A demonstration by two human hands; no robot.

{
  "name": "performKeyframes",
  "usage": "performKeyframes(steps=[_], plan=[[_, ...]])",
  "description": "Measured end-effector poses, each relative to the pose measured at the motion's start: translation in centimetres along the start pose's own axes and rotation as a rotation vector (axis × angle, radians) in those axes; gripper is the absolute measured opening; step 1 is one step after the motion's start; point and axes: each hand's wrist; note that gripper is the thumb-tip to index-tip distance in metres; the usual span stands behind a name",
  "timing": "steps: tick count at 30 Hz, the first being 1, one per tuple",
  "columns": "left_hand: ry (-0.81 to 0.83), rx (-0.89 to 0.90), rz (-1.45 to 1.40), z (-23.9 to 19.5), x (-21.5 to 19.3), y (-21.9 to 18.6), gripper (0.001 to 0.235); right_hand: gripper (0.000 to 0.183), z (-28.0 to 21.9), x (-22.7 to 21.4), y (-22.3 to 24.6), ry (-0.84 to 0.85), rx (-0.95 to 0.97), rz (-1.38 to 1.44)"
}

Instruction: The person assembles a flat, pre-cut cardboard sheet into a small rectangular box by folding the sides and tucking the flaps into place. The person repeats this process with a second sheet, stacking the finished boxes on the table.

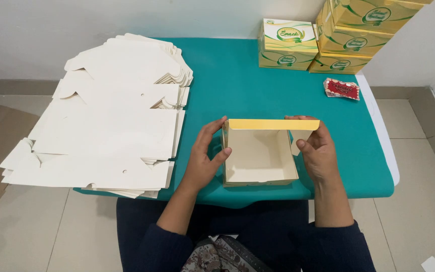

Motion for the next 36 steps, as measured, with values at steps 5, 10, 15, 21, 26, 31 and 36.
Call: performKeyframes(steps=[5, 10, 15, 21, 26, 31, 36], plan=[[0.011, 0.003, 0.000, 0.0, -0.1, 0.2, 0.062, 0.051, -0.1, 0.0, 0.0, -0.004, 0.004, 0.006], [0.022, 0.011, 0.008, 0.0, -0.2, 0.3, 0.062, 0.051, 0.0, -0.1, 0.3, -0.007, 0.015, -0.002], [0.019, 0.013, 0.016, 0.0, -0.2, 0.5, 0.060, 0.050, 0.1, -0.1, -0.1, 0.011, -0.014, 0.008], [0.029, 0.054, 0.075, -0.3, 0.0, 0.1, 0.055, 0.045, -0.6, 0.9, 1.9, 0.030, -0.046, -0.078], [0.014, 0.160, 0.129, -0.2, 0.4, -0.3, 0.045, 0.038, -1.1, 0.8, 2.2, 0.060, -0.085, -0.253], [-0.017, 0.186, 0.137, -0.1, 0.4, -0.3, 0.040, 0.037, -1.5, 0.9, 2.5, 0.055, -0.143, -0.406], [0.026, 0.135, 0.066, -0.3, 0.0, -0.6, 0.032, 0.045, -2.2, 0.2, 2.7, 0.155, -0.111, -0.502]])
Point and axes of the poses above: each hand's wrist, its own z-axis towards the middle knuckle, its own x-axis out of the palm, y = z × x, and after that the axes turned 12 degrees about -z, right-handed
